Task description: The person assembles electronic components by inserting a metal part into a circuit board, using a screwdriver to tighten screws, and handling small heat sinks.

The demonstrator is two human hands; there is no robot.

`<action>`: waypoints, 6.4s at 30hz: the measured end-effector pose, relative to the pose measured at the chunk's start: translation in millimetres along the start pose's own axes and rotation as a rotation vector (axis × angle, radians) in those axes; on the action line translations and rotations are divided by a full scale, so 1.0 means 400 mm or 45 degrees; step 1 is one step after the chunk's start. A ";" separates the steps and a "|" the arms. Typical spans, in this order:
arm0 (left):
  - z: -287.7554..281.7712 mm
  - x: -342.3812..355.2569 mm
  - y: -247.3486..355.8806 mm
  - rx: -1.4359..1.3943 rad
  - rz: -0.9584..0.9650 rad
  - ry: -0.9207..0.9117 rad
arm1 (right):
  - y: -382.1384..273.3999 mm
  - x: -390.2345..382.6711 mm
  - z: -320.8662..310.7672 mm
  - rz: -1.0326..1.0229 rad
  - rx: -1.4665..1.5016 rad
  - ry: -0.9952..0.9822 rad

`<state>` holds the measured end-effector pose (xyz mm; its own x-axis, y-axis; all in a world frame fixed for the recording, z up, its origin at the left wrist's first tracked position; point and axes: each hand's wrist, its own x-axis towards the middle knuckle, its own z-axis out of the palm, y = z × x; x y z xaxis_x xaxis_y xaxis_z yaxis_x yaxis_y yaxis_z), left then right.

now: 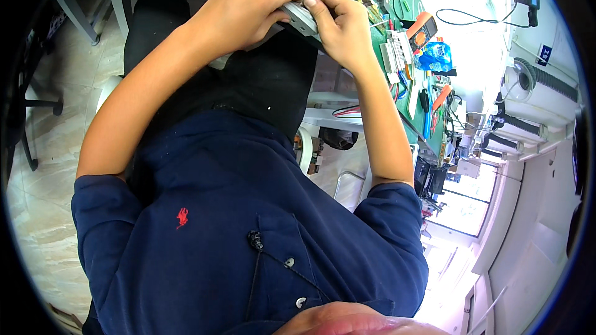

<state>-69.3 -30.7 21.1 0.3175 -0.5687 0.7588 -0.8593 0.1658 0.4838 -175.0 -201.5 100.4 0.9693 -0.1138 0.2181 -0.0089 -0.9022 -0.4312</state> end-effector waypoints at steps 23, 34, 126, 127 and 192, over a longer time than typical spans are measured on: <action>-0.023 0.007 0.001 -0.012 0.030 -0.033 | 0.029 0.036 -0.060 -0.010 0.171 -0.329; -0.032 0.010 0.000 -0.046 0.147 -0.054 | -0.033 -0.006 -0.052 0.028 0.103 -0.150; -0.055 0.003 -0.034 0.031 0.004 -0.022 | -0.070 0.069 -0.011 -0.189 -0.093 -0.133; -0.054 0.002 -0.034 0.027 0.006 -0.021 | -0.070 0.071 -0.011 -0.168 -0.095 -0.143; -0.043 0.003 -0.038 -0.025 0.021 0.023 | -0.053 0.110 -0.068 -0.237 -0.084 -0.513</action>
<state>-48.8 -20.0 22.2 0.3108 -0.5513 0.7743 -0.8565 0.1907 0.4796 -138.9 -198.6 143.1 0.9741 0.2123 -0.0774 0.1717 -0.9182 -0.3569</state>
